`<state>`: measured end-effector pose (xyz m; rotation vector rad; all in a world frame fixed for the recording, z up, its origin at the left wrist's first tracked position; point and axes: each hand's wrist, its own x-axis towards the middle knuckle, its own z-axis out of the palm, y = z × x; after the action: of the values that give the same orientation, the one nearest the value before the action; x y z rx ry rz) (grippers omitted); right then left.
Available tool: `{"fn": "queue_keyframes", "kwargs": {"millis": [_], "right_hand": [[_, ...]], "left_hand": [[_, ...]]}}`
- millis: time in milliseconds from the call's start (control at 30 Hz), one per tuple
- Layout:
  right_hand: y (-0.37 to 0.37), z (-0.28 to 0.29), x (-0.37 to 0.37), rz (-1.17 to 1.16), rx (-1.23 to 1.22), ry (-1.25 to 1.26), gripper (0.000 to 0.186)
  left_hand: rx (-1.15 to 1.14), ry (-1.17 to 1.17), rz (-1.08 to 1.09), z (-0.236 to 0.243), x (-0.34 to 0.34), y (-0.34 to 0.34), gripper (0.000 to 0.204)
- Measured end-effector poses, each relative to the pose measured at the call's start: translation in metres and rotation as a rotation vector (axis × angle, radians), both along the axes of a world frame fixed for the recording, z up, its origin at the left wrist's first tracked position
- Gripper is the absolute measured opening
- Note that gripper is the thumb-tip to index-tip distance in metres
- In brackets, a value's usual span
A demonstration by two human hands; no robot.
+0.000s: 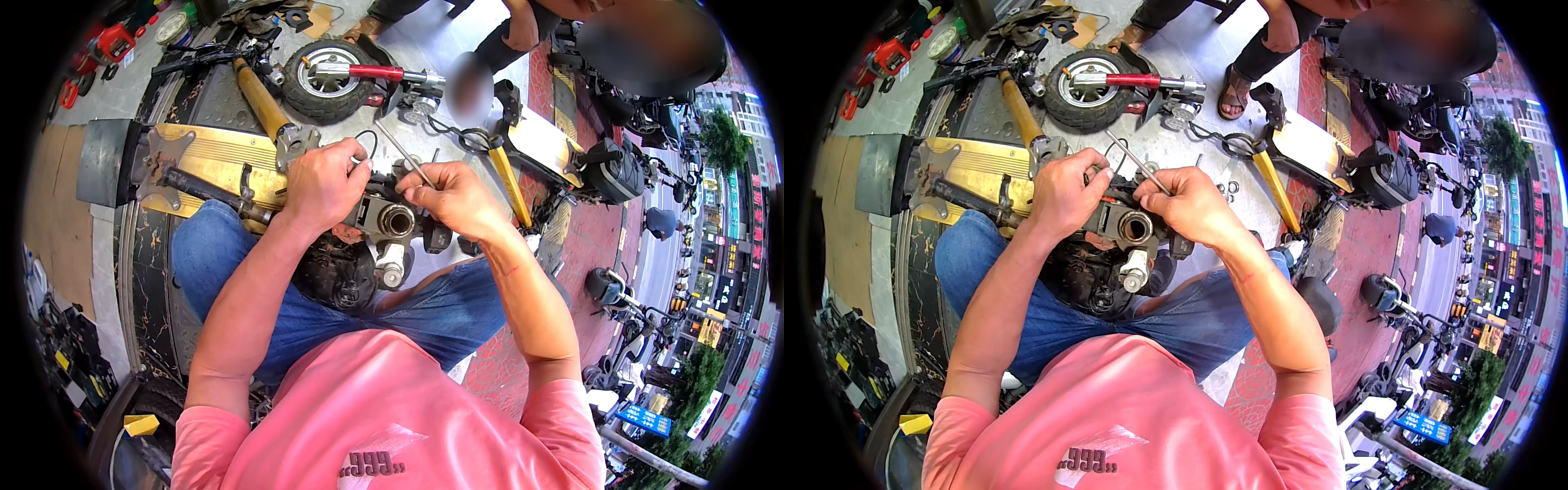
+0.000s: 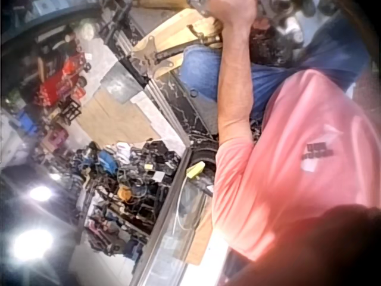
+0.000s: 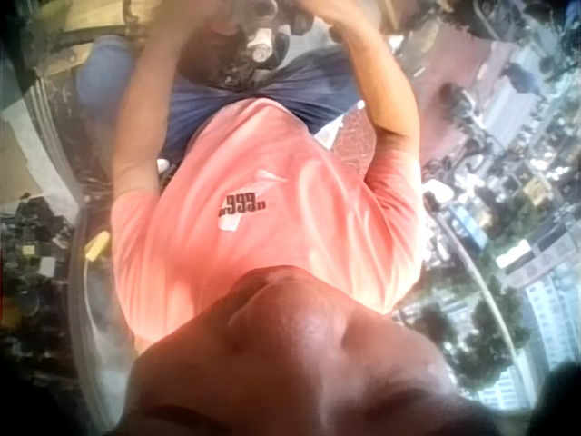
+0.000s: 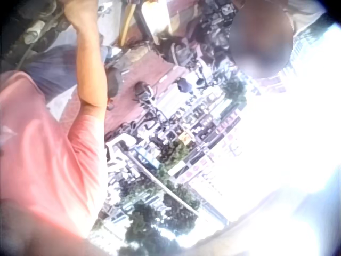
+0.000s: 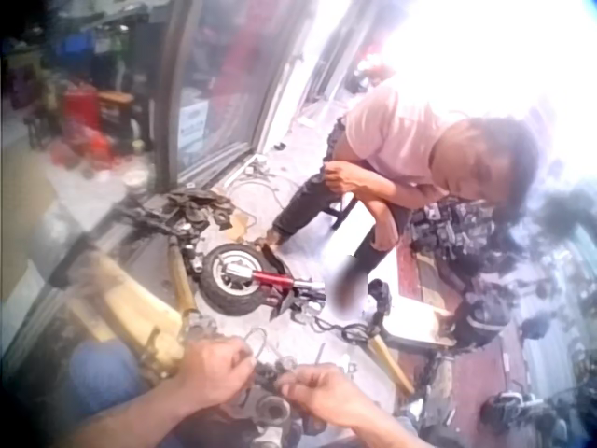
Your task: The person sits on the floor and uses a screwdriver to loosen bolts on a scooter triple clamp. They then insert a gold front fork tube into the clamp, secure it with bolts, and use a power drill to tighten the fasteners.
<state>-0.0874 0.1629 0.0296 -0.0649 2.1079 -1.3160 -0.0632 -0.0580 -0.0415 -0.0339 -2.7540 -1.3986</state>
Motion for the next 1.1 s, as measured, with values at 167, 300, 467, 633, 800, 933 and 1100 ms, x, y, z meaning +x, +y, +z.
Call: {"fn": "queue_keyframes", "kwargs": {"millis": [167, 300, 467, 633, 800, 933, 1100], "right_hand": [[-0.001, 0.000, -0.002, 0.114, 0.241, 0.054, 0.016], [-0.005, 0.002, -0.002, 0.104, 0.303, 0.022, 0.019], [-0.005, -0.004, 0.001, 0.008, 0.194, -0.073, 0.016], [-0.005, -0.006, 0.003, -0.056, 0.123, -0.113, 0.012], [-0.008, -0.004, 0.006, -0.064, 0.062, -0.122, 0.011], [-0.005, -0.010, 0.006, -0.081, 0.042, -0.106, 0.009], [-0.001, -0.013, 0.006, -0.121, 0.016, -0.081, 0.012]], "left_hand": [[0.009, -0.076, -0.008, 0.007, 0.001, -0.001, 0.022], [-0.007, -0.090, -0.018, 0.008, 0.001, -0.001, 0.024], [-0.021, -0.103, -0.026, 0.011, 0.001, -0.002, 0.025], [-0.024, -0.111, -0.034, 0.010, 0.002, -0.001, 0.026], [-0.025, -0.111, -0.045, 0.010, 0.002, -0.002, 0.027], [-0.005, 0.023, -0.008, 0.002, 0.005, 0.000, 0.021], [0.006, 0.040, -0.021, 0.000, 0.004, 0.000, 0.021]]}}
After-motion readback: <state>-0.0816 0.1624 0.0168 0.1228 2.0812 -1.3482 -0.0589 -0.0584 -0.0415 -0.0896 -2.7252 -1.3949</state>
